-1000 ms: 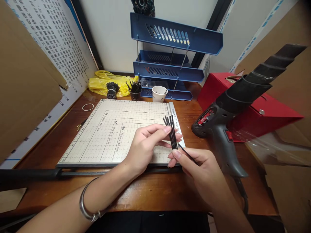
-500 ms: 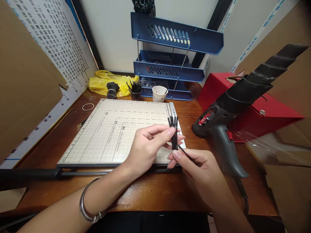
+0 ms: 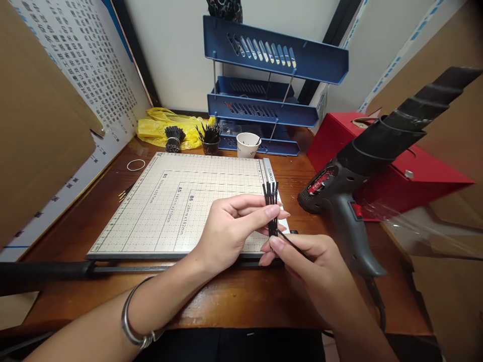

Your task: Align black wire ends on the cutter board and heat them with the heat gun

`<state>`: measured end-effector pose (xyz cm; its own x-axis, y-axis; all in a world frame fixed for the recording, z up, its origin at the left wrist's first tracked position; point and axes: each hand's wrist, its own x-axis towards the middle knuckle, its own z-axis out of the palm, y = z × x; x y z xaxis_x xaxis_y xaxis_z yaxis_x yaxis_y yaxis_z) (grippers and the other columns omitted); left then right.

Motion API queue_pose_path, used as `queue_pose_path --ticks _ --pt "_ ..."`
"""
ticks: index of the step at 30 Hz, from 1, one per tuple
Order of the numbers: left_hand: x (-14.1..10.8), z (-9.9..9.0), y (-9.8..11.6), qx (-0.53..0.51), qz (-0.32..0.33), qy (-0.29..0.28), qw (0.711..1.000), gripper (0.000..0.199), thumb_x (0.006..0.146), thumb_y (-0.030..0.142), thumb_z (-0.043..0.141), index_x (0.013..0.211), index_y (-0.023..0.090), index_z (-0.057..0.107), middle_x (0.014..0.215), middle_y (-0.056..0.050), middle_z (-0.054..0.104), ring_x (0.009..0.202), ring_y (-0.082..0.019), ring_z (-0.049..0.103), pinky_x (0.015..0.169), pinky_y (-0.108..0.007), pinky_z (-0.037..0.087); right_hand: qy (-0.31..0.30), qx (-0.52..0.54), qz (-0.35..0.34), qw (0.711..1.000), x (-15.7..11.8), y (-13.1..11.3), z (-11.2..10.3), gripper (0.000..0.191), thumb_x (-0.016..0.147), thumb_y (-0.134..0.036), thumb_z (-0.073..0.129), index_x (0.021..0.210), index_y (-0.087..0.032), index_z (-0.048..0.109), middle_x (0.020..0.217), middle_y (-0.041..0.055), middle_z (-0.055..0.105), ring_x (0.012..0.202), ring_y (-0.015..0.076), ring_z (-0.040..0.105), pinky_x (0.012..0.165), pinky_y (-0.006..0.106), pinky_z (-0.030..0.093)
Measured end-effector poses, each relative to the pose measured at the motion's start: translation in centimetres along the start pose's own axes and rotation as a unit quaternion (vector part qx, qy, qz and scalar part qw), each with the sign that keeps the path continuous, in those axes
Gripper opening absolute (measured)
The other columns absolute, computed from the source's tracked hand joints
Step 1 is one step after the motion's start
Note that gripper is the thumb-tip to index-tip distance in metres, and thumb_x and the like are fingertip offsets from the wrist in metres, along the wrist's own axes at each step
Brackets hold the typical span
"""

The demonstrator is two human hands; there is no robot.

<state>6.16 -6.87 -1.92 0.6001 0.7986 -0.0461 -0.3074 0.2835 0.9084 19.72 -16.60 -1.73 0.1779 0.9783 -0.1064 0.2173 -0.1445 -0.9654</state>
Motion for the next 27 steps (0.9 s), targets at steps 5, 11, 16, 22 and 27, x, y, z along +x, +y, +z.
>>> queue_pose_path --ticks 5,11,16,22,27 --pt "0.0 0.0 0.0 0.012 -0.017 -0.006 1.000 0.018 0.082 0.031 0.086 0.084 0.015 0.080 0.086 -0.008 0.081 0.072 -0.020 0.077 0.064 -0.025 0.060 0.045 -0.068 -0.011 0.997 -0.3 -0.4 -1.8 0.052 0.092 -0.056 0.064 0.056 -0.019 0.071 0.060 0.0037 0.068 0.060 0.0136 0.061 0.060 0.024 0.048" --pt "-0.3 0.3 -0.3 0.037 -0.100 -0.081 0.991 0.015 0.085 0.030 0.083 0.086 0.015 0.082 0.077 -0.007 0.079 0.071 -0.016 0.076 0.061 -0.018 0.057 0.223 0.056 -0.016 0.973 -0.3 -0.6 -2.1 0.031 0.080 -0.051 0.080 0.088 -0.021 0.078 0.072 0.0029 0.072 0.040 0.0044 0.040 0.037 0.020 0.031" --pt "-0.5 0.5 -0.5 0.024 -0.115 -0.116 0.986 0.011 0.084 0.027 0.084 0.086 0.017 0.082 0.084 -0.007 0.081 0.070 -0.016 0.076 0.063 -0.021 0.060 0.212 0.050 -0.017 0.976 -0.3 -0.8 -2.1 0.028 0.083 -0.044 0.078 0.099 -0.022 0.079 0.064 0.0003 0.066 0.038 0.0047 0.040 0.034 0.019 0.032" --pt "-0.4 0.6 -0.5 0.009 -0.122 -0.118 0.985 0.012 0.082 0.026 0.085 0.088 0.016 0.082 0.074 -0.006 0.079 0.066 -0.016 0.075 0.064 -0.023 0.061 0.178 0.065 -0.029 0.981 -0.5 -0.9 -2.1 0.024 0.084 -0.042 0.078 0.099 -0.023 0.079 0.085 0.0052 0.077 0.060 0.0148 0.071 0.055 0.024 0.061" --pt "-0.5 0.5 -0.6 -0.005 -0.126 -0.124 0.984 0.009 0.083 0.022 0.085 0.089 0.015 0.082 0.078 -0.006 0.080 0.065 -0.013 0.074 0.063 -0.019 0.060 0.176 0.068 -0.033 0.981 -0.6 -0.8 -2.1 0.021 0.084 -0.039 0.079 0.097 -0.024 0.080 0.088 0.0049 0.079 0.067 0.0168 0.075 0.062 0.024 0.065"
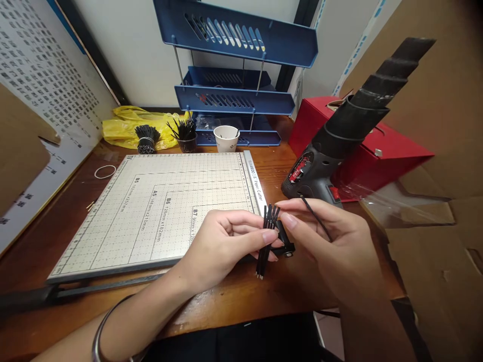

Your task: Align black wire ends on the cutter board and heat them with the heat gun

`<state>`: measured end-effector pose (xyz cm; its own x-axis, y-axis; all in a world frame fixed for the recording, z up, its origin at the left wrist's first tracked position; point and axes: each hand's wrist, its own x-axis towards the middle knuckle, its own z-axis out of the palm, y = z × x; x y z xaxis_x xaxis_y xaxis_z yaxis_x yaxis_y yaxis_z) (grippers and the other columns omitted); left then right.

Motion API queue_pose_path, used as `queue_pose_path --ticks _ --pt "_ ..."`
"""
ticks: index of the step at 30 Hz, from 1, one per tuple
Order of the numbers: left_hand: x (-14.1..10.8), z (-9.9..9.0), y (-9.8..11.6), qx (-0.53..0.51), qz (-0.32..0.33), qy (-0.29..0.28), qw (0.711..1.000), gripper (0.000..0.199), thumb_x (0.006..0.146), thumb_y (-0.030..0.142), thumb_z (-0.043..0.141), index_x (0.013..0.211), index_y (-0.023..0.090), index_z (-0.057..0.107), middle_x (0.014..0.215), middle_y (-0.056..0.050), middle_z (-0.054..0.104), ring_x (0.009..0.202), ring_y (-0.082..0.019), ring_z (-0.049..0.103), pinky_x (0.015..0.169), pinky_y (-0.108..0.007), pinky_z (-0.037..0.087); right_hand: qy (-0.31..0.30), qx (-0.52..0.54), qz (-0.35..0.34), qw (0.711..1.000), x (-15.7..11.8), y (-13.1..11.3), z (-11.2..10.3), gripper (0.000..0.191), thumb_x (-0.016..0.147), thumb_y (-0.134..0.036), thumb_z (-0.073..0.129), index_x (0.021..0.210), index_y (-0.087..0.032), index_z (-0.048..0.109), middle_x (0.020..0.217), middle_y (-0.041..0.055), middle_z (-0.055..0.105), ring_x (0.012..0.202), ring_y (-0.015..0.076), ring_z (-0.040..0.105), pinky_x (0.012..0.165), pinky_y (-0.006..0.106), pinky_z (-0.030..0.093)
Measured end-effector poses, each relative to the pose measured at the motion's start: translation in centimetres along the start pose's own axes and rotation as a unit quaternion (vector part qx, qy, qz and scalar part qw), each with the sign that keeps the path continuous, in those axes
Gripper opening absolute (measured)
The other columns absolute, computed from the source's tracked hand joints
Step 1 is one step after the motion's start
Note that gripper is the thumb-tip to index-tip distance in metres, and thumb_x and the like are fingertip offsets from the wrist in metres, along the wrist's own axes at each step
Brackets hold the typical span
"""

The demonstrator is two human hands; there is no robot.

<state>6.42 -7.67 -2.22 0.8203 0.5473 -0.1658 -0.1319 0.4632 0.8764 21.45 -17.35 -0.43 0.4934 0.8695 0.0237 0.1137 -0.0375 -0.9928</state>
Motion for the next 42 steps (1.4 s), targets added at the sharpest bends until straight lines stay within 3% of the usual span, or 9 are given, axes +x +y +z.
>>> queue_pose_path --ticks 8,18,25,42 --pt "0.19 -0.04 0.11 -0.007 0.016 0.016 1.000 0.014 0.079 0.024 0.089 0.087 0.016 0.081 0.072 -0.002 0.079 0.064 -0.010 0.074 0.063 -0.014 0.058 0.003 0.035 0.009 0.999 0.25 0.16 0.12 0.029 0.081 -0.039 0.082 0.103 -0.021 0.077 0.092 0.0067 0.079 0.072 0.0165 0.076 0.065 0.023 0.065" --pt "0.25 -0.04 0.07 -0.018 0.016 0.007 1.000 0.021 0.075 0.026 0.092 0.085 0.014 0.079 0.070 -0.001 0.078 0.063 -0.009 0.072 0.063 -0.014 0.057 -0.006 0.062 -0.006 0.998 0.05 0.41 0.36 0.024 0.083 -0.033 0.082 0.104 -0.023 0.076 0.087 0.0035 0.079 0.074 0.0153 0.077 0.065 0.019 0.066" --pt "0.35 -0.23 -0.08 -0.014 0.013 0.011 1.000 0.022 0.076 0.027 0.092 0.086 0.013 0.079 0.077 -0.001 0.079 0.065 -0.009 0.073 0.063 -0.014 0.056 -0.015 0.063 -0.025 0.998 0.05 0.55 0.43 0.015 0.085 -0.029 0.081 0.099 -0.027 0.079 0.085 -0.0009 0.079 0.071 0.0102 0.077 0.065 0.010 0.062" --pt "0.30 -0.38 -0.05 -0.018 0.007 0.013 1.000 0.018 0.074 0.020 0.092 0.085 0.014 0.079 0.078 -0.001 0.080 0.066 -0.009 0.073 0.064 -0.014 0.056 -0.014 0.047 -0.026 0.998 0.22 0.80 0.37 0.016 0.084 -0.031 0.081 0.100 -0.028 0.079 0.086 -0.0006 0.079 0.073 0.0100 0.076 0.066 0.010 0.061"
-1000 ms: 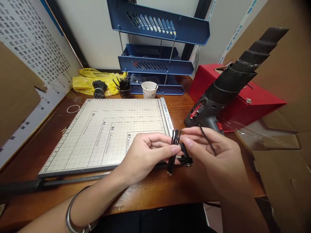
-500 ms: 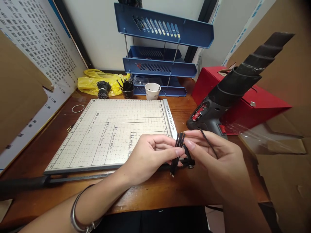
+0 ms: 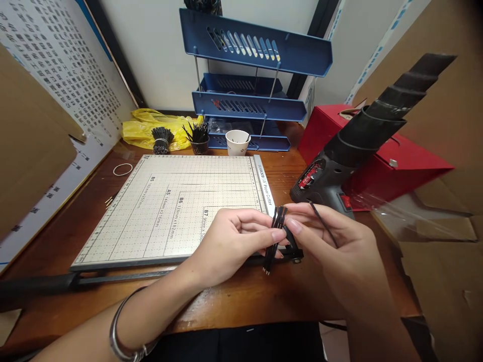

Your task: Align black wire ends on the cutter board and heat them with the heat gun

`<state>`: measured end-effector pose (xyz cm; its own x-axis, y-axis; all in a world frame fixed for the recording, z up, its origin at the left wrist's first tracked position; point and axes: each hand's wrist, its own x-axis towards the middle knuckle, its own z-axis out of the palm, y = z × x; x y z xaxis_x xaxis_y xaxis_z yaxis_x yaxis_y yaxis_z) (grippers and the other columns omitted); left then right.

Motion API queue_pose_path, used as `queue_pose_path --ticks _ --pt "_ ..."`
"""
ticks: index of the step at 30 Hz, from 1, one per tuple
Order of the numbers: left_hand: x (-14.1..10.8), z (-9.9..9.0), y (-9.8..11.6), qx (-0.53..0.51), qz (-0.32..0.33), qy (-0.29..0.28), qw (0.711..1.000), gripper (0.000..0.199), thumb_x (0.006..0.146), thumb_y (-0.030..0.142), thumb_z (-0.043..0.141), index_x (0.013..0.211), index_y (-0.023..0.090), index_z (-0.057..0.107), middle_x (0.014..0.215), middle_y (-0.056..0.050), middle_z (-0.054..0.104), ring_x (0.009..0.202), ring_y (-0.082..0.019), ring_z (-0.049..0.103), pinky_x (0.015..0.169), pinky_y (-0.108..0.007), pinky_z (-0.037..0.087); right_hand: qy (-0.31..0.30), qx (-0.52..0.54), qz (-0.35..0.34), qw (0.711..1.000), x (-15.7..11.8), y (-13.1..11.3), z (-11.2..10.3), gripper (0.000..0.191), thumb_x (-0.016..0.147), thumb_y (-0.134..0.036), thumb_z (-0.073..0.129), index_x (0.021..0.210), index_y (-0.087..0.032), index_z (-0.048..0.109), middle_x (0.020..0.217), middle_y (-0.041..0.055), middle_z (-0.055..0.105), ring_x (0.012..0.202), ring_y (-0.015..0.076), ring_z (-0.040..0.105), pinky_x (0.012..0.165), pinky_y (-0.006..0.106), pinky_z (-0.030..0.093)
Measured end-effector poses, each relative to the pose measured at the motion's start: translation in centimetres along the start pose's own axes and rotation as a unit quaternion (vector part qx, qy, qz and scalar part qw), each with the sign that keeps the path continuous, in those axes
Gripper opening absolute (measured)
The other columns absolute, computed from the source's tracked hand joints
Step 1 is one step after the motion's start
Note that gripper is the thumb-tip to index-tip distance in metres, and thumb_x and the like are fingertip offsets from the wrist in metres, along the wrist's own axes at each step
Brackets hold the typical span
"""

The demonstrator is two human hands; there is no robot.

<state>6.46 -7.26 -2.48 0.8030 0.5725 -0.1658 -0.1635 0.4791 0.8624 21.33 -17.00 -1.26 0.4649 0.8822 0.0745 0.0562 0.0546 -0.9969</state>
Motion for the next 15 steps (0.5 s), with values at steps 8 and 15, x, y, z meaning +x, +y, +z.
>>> queue_pose_path --ticks 8,15 --pt "-0.02 0.18 -0.01 0.009 -0.001 0.000 1.000 0.021 0.075 0.026 0.092 0.085 0.013 0.079 0.078 -0.001 0.079 0.065 -0.009 0.073 0.063 -0.014 0.056 -0.005 -0.011 -0.003 1.000 0.11 0.15 0.00 0.015 0.086 -0.031 0.079 0.101 -0.028 0.078 0.087 -0.0008 0.079 0.072 0.0108 0.076 0.066 0.013 0.063" --pt "-0.18 0.20 -0.04 0.016 0.002 -0.001 1.000 0.023 0.076 0.029 0.092 0.086 0.014 0.079 0.077 -0.001 0.079 0.065 -0.009 0.072 0.064 -0.015 0.056 0.002 -0.036 -0.005 0.999 -0.05 0.12 -0.07 0.016 0.086 -0.032 0.078 0.100 -0.024 0.077 0.085 0.0014 0.078 0.069 0.0115 0.074 0.064 0.015 0.063"
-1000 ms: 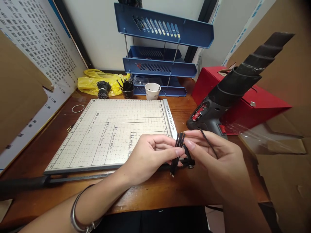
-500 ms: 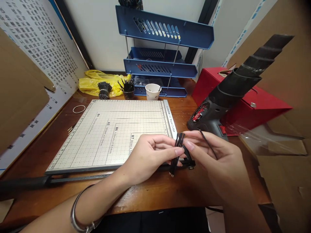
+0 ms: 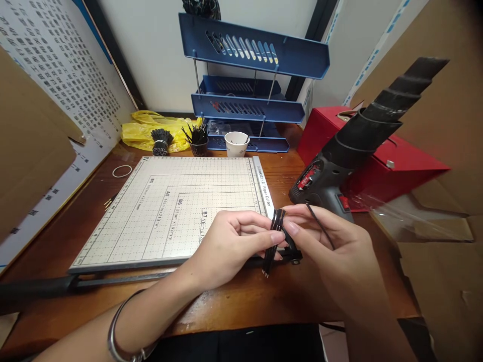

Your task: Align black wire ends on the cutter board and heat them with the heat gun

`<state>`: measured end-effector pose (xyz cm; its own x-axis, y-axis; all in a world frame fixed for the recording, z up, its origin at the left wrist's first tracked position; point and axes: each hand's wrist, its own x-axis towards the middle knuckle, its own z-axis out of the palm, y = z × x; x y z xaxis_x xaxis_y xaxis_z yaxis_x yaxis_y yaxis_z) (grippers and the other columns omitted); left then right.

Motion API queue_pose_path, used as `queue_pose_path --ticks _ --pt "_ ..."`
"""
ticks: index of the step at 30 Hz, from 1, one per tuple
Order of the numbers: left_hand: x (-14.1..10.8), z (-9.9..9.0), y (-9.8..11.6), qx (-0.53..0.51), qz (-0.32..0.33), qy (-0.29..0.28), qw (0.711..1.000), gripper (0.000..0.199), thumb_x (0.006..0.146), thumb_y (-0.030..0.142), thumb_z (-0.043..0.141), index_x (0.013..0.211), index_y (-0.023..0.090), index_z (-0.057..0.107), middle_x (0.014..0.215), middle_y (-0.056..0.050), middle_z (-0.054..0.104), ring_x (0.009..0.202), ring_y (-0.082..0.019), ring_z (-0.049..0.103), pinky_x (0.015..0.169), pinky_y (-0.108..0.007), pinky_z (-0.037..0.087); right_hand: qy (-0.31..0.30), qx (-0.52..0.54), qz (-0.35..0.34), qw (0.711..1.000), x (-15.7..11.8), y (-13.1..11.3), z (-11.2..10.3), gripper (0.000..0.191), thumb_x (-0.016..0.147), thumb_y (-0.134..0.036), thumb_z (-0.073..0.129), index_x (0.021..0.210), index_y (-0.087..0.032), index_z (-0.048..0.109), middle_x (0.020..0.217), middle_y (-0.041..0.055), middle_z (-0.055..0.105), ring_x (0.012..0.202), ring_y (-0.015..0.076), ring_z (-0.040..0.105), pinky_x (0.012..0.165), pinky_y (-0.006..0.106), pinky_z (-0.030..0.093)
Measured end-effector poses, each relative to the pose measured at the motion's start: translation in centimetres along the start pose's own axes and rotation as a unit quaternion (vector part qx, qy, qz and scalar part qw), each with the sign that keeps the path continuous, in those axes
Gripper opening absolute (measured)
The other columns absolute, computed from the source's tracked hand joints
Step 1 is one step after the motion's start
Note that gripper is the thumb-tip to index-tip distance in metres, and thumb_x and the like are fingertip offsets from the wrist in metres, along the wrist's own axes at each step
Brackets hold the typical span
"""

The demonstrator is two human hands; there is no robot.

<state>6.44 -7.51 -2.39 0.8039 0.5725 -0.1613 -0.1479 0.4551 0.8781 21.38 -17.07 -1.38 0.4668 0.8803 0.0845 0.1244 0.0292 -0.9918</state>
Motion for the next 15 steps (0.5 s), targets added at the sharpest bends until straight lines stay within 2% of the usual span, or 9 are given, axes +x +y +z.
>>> queue_pose_path --ticks 7,15 --pt "0.23 -0.03 -0.03 -0.001 0.000 0.006 1.000 0.024 0.075 0.029 0.092 0.088 0.014 0.080 0.073 -0.002 0.077 0.065 -0.010 0.071 0.064 -0.018 0.055 0.016 -0.035 0.027 0.999 -0.01 0.02 -0.08 0.025 0.085 -0.036 0.078 0.104 -0.020 0.075 0.086 0.0047 0.077 0.071 0.0163 0.074 0.063 0.022 0.064" --pt "0.20 0.26 0.30 0.009 -0.016 0.018 1.000 0.024 0.068 0.021 0.094 0.085 0.013 0.079 0.070 -0.002 0.076 0.064 -0.012 0.070 0.064 -0.020 0.055 0.000 0.021 0.028 0.999 0.08 -0.53 0.26 0.028 0.084 -0.037 0.080 0.104 -0.020 0.071 0.087 0.0044 0.077 0.069 0.0139 0.074 0.064 0.020 0.064"
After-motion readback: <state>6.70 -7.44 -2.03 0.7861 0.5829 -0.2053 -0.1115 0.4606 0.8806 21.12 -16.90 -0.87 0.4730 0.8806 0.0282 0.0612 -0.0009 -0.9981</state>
